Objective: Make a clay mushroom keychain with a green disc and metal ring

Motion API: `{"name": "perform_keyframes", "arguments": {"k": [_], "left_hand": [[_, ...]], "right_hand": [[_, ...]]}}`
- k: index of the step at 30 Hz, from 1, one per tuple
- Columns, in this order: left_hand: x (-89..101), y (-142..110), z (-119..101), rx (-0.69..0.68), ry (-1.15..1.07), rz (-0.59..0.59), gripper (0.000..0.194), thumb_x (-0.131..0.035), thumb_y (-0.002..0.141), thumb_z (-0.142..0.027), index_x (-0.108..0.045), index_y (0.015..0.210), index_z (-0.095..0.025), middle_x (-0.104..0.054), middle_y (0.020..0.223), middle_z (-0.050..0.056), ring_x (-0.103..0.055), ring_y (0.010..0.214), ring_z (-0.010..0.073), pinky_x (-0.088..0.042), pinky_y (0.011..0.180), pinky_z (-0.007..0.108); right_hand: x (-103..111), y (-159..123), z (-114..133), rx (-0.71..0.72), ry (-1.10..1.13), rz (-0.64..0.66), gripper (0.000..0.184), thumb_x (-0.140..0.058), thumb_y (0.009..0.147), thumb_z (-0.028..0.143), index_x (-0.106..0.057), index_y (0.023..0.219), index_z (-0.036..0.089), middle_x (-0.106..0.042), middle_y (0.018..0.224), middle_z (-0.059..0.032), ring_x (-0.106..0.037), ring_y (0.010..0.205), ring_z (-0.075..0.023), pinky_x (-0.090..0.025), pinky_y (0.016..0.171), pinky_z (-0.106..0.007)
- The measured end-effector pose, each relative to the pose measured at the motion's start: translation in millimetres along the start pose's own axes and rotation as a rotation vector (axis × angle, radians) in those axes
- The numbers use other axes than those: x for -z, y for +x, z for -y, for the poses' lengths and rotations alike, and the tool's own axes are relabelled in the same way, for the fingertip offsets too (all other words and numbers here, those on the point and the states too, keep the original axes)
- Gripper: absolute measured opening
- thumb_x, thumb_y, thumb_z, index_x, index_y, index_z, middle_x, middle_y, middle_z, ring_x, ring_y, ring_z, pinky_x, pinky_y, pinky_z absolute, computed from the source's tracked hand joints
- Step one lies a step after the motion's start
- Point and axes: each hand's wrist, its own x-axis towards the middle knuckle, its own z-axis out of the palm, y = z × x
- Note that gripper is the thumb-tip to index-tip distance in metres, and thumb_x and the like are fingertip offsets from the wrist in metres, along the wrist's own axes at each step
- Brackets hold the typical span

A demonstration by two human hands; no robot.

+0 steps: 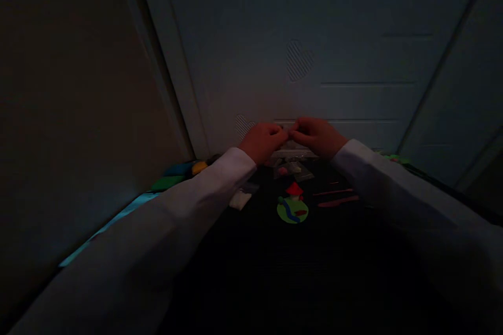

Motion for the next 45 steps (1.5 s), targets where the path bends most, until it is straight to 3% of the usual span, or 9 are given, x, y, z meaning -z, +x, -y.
{"name": "perform_keyframes", "arguments": {"k": [3,5,8,10,16,21,26,35,45], "left_hand": [[14.7,2,3,0.011,-0.112,-0.045,0.021,-0.044,0.074,-0.025,-0.052,0.059,-0.014,-0.05,0.057,-0.001,-0.045,0.056,0.01,-0.035,0.056,0.023],[27.1,2,6,-0.014,-0.187,-0.094,0.014,-0.05,0.073,-0.025,-0.056,0.079,-0.014,-0.058,0.08,0.002,-0.052,0.072,0.0113,-0.04,0.064,0.023],[41.3,-4,13,-0.014,-0.306,-0.03,0.05,-0.062,0.069,-0.029,-0.045,0.115,-0.019,-0.057,0.107,0.009,-0.058,0.086,0.0167,-0.046,0.07,0.029],[44.7,-8,17,-0.001,-0.388,0.094,0.058,-0.061,0.072,-0.033,-0.039,0.123,-0.017,-0.062,0.1,0.013,-0.062,0.08,0.0202,-0.05,0.065,0.034],[41.1,-14,16,-0.077,-0.543,0.168,0.031,-0.06,0.076,-0.031,-0.055,0.104,-0.016,-0.064,0.098,0.01,-0.061,0.072,0.0144,-0.048,0.056,0.023],[43.6,-15,16,-0.072,-0.622,0.181,0.028,-0.063,0.074,-0.029,-0.059,0.098,-0.015,-0.065,0.09,0.008,-0.06,0.068,0.013,-0.047,0.056,0.022],[42.5,-14,18,-0.052,-0.689,0.218,0.03,-0.061,0.073,-0.035,-0.06,0.095,-0.014,-0.065,0.087,0.009,-0.059,0.064,0.0132,-0.045,0.053,0.023],[33.8,-12,18,-0.032,-0.669,0.152,0.039,-0.064,0.073,-0.029,-0.047,0.106,-0.02,-0.064,0.077,0.003,-0.062,0.065,0.015,-0.047,0.055,0.024],[32.1,-8,19,0.009,-0.684,0.142,0.028,-0.065,0.072,-0.029,-0.056,0.094,-0.014,-0.062,0.081,0.003,-0.058,0.065,0.0101,-0.045,0.058,0.022]], "right_hand": [[-3,-1,5,-0.004,0.136,0.031,0.019,-0.054,0.083,0.03,-0.057,0.08,0.012,-0.06,0.078,-0.0003,-0.058,0.071,-0.0112,-0.049,0.068,-0.03],[-1,-1,7,0.019,0.252,0.068,0.019,-0.054,0.083,0.03,-0.055,0.079,0.012,-0.062,0.077,-0.0006,-0.06,0.072,-0.0118,-0.05,0.07,-0.032],[7,-1,9,0.085,0.387,0.089,0.019,-0.058,0.078,0.032,-0.051,0.075,0.015,-0.064,0.074,-0.0008,-0.063,0.074,-0.0135,-0.051,0.074,-0.034],[12,-2,11,0.122,0.433,0.081,0.02,-0.061,0.074,0.032,-0.046,0.073,0.018,-0.065,0.07,0.0003,-0.064,0.069,-0.014,-0.051,0.071,-0.034],[18,-8,30,0.172,0.466,-0.026,0.019,-0.06,0.074,0.03,-0.044,0.077,0.022,-0.062,0.06,0.0043,-0.063,0.059,-0.0136,-0.051,0.062,-0.031],[26,-15,45,0.148,0.323,-0.016,0.024,-0.061,0.073,0.023,-0.064,0.097,0.021,-0.068,0.076,0.0005,-0.062,0.066,-0.0128,-0.049,0.069,-0.03],[27,-19,54,0.154,0.246,-0.009,0.03,-0.059,0.073,0.021,-0.066,0.102,0.025,-0.068,0.097,-0.0003,-0.062,0.085,-0.0156,-0.047,0.079,-0.032],[18,-11,38,0.143,0.203,-0.13,0.025,-0.06,0.074,0.031,-0.068,0.096,0.022,-0.07,0.09,-0.0014,-0.064,0.078,-0.0159,-0.05,0.074,-0.032],[18,-17,47,0.227,0.013,-0.152,0.02,-0.062,0.074,0.033,-0.07,0.088,0.021,-0.07,0.088,-0.0024,-0.063,0.082,-0.0173,-0.046,0.077,-0.031]]}}
